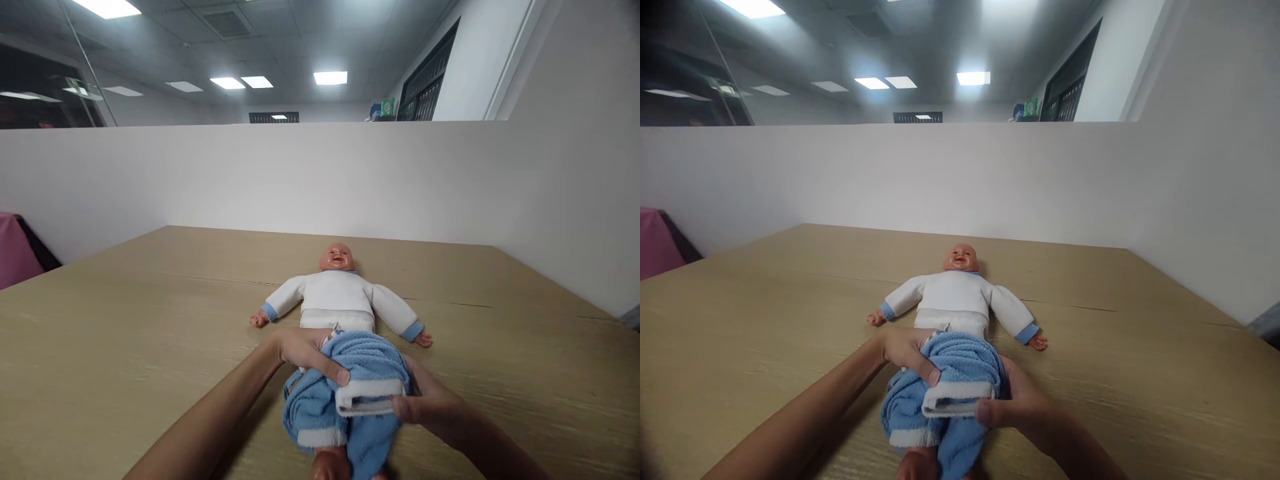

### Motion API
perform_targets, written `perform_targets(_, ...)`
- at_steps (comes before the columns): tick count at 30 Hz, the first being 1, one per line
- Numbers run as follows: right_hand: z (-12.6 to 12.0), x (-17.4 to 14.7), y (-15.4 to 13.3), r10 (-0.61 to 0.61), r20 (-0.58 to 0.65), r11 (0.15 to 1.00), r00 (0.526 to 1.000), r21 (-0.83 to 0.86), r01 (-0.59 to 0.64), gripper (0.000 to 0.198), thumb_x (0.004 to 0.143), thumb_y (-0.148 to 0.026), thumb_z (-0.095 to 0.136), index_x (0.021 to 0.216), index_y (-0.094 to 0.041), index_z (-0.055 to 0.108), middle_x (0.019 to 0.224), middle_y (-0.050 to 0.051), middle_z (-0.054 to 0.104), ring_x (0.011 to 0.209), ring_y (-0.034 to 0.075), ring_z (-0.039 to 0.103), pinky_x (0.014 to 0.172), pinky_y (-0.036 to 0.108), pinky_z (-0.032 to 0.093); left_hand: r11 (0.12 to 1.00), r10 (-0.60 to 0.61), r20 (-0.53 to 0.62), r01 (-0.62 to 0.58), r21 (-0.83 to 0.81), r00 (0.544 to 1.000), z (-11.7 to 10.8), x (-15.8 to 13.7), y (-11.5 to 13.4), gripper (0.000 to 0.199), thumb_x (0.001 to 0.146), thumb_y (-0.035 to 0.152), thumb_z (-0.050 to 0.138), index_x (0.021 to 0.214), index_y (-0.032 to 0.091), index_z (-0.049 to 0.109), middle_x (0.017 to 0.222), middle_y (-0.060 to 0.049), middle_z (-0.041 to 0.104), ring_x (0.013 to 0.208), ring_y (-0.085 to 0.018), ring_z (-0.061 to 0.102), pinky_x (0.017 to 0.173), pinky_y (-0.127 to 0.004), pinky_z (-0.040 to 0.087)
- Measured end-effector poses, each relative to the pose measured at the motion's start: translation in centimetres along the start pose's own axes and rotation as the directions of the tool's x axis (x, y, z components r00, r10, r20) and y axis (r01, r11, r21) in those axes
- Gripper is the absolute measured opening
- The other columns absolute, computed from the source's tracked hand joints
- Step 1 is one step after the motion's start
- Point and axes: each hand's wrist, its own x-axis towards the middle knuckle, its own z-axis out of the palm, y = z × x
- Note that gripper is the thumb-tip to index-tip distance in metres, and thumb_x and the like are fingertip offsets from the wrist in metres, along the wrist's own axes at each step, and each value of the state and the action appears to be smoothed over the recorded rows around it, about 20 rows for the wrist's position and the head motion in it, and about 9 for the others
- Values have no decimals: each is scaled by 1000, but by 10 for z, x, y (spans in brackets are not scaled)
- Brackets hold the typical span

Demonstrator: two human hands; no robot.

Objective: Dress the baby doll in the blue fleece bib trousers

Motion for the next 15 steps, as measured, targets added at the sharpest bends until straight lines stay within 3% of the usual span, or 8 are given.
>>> perform_targets(2,-1,3,-1,-15,-91,996,996,-83,8,74,70,-42,95,135,-20,67,116,10,80,108,31,73,97,43,57,1000,-30,-48,30,-4,998,0,-1,-1,65,61,59,96,105,15,77,101,-3,80,93,-21,72,95,-32,60)
perform_targets(4,-2,10,-3,-104,-238,975,966,-214,52,60,76,-41,89,130,-20,71,120,10,80,112,32,72,104,47,55,998,-62,-75,60,-31,995,1,-1,-2,60,65,60,94,103,16,77,94,-2,78,83,-17,70,84,-28,60)
perform_targets(6,1,15,-8,-236,-361,923,902,-375,92,46,84,-42,81,122,-18,75,123,11,79,118,35,69,110,50,50,996,-74,-102,68,-61,992,1,-1,-1,58,68,61,92,101,17,76,88,-1,75,76,-15,67,75,-25,58)
perform_targets(8,10,13,-10,-326,-451,864,831,-499,68,42,90,-44,73,122,-18,76,127,13,78,120,36,67,114,52,47,997,-37,-89,31,-71,995,3,1,4,62,63,60,95,101,16,75,90,-1,74,78,-16,67,76,-26,58)
perform_targets(13,54,-27,18,-200,-657,856,727,-478,-197,60,89,-50,76,142,-23,66,139,13,72,134,43,60,118,54,46,998,40,44,-41,37,998,15,6,22,57,61,44,99,105,17,75,98,0,75,93,-19,69,92,-27,57)
perform_targets(14,65,-37,27,-206,-639,867,741,-470,-164,63,90,-51,77,147,-26,64,142,12,70,139,42,56,119,50,45,996,39,59,-44,75,998,17,7,24,57,62,43,98,107,18,73,97,1,74,93,-19,69,92,-28,57)
perform_targets(15,74,-47,37,-207,-565,887,799,-453,-91,63,93,-51,75,150,-28,61,145,12,68,140,41,55,117,48,48,992,31,75,-39,119,997,20,8,26,58,62,43,97,108,18,72,97,1,74,94,-20,69,92,-29,57)
